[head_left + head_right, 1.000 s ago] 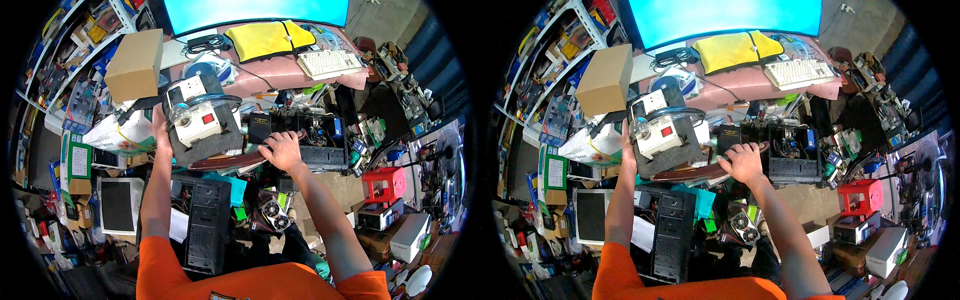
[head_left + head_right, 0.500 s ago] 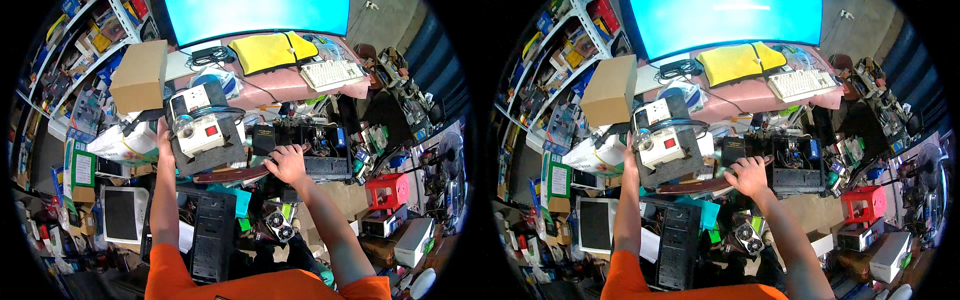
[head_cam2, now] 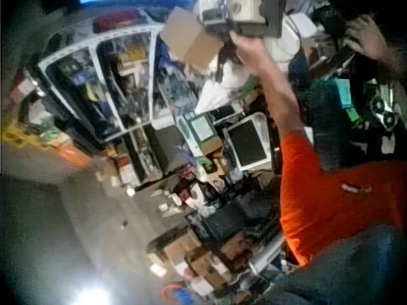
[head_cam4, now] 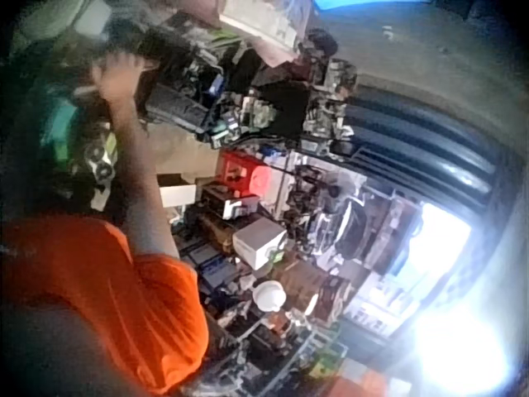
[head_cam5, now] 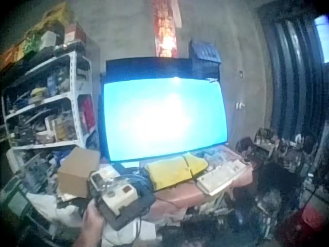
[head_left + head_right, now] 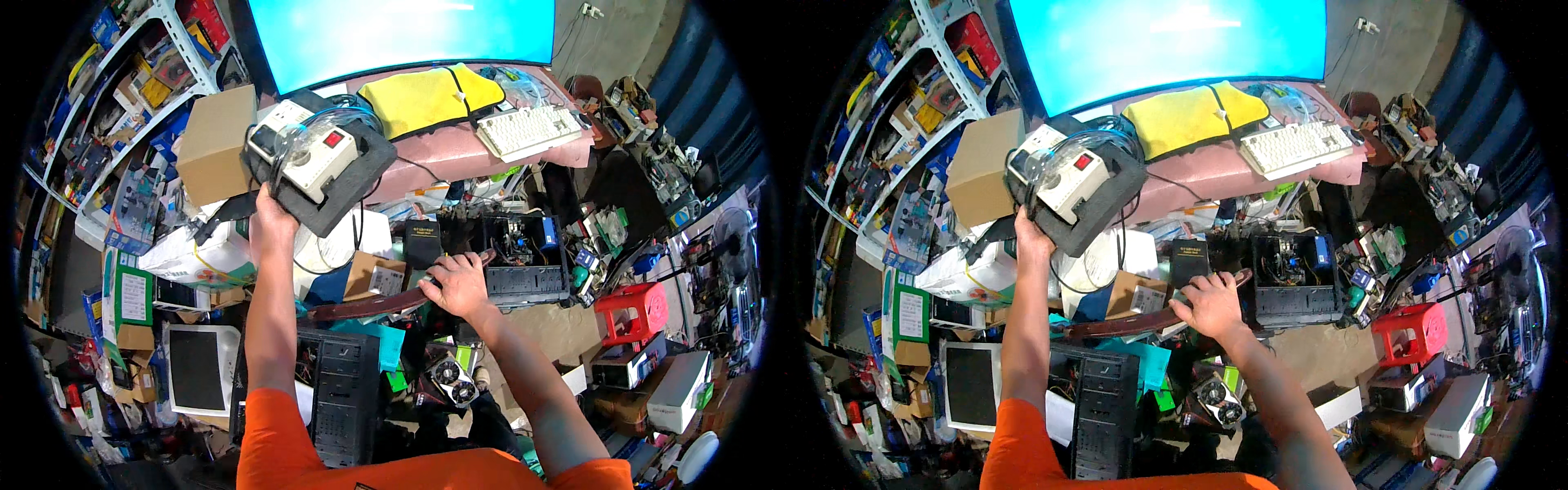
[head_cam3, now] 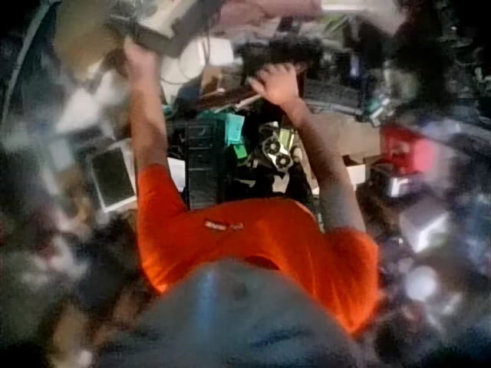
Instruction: The person removes the side panel of a desktop computer tower and disconnects internal cables. They then use a screwdriver to remove screws from the back of the computer case, continuing the disassembly process.
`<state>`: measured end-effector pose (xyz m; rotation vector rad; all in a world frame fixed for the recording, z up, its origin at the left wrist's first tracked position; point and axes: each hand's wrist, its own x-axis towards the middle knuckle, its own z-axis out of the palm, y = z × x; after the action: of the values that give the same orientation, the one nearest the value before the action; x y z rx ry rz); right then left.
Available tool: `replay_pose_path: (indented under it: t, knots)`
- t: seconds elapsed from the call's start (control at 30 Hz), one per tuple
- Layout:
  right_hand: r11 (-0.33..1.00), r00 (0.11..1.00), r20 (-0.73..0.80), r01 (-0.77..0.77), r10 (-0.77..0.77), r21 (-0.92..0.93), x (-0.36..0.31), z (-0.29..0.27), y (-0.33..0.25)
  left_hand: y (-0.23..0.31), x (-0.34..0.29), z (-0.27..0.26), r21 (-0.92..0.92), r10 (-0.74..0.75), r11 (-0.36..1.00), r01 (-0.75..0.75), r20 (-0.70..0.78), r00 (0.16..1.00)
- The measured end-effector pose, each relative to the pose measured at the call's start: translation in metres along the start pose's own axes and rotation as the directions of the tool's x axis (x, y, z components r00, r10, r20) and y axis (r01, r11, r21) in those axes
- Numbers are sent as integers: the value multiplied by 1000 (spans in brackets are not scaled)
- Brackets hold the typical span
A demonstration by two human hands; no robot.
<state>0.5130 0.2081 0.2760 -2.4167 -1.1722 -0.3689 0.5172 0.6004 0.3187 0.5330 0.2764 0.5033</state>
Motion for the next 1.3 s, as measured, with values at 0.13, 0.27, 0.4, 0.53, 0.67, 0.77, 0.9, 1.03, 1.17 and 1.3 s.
replay_pose_path:
  t: [0.13, 0.27, 0.4, 0.53, 0.67, 0.77, 0.9, 1.03, 1.17, 1.3]
  knots:
    - [1000, 1000, 19, -23, 23, 1, -4, 3, 3, -25, 9, 24, 31, -52, 998, 55, -94, 994]
    - [999, 998, 58, -36, 36, 4, -3, 3, 1, -28, 25, 26, 34, -78, 996, 86, -185, 980]
    - [999, 999, 40, -32, 32, -1, -4, 2, 2, -43, 26, 22, 28, -88, 995, 93, -148, 985]
    - [1000, 1000, -4, -5, 5, 16, -1, 1, -2, -39, 48, -17, 94, -110, 989, 118, -89, 990]
    - [1000, 1000, -29, 13, -12, 13, 0, 5, 2, -30, 64, -7, 205, -98, 970, 127, -146, 984]
    - [1000, 1000, 14, 3, -3, -6, -2, 4, 2, -26, 69, 14, 153, -81, 980, 128, -281, 956]
    - [1000, 1000, -4, 7, -7, -12, -3, 0, 3, -18, 87, 11, 135, -76, 983, 120, -296, 952]
    - [1000, 1000, 7, 18, -17, -24, -2, 0, 0, -10, 122, -25, 112, -39, 991, 71, -272, 962]
    - [1000, 999, 49, -7, 6, 19, -6, 1, 0, -11, 149, -41, 283, 209, 956, -80, -465, 860]
    - [1000, 999, 30, -15, 15, 10, -2, 1, 1, -4, 157, -64, 402, 231, 916, 0, -526, 819]
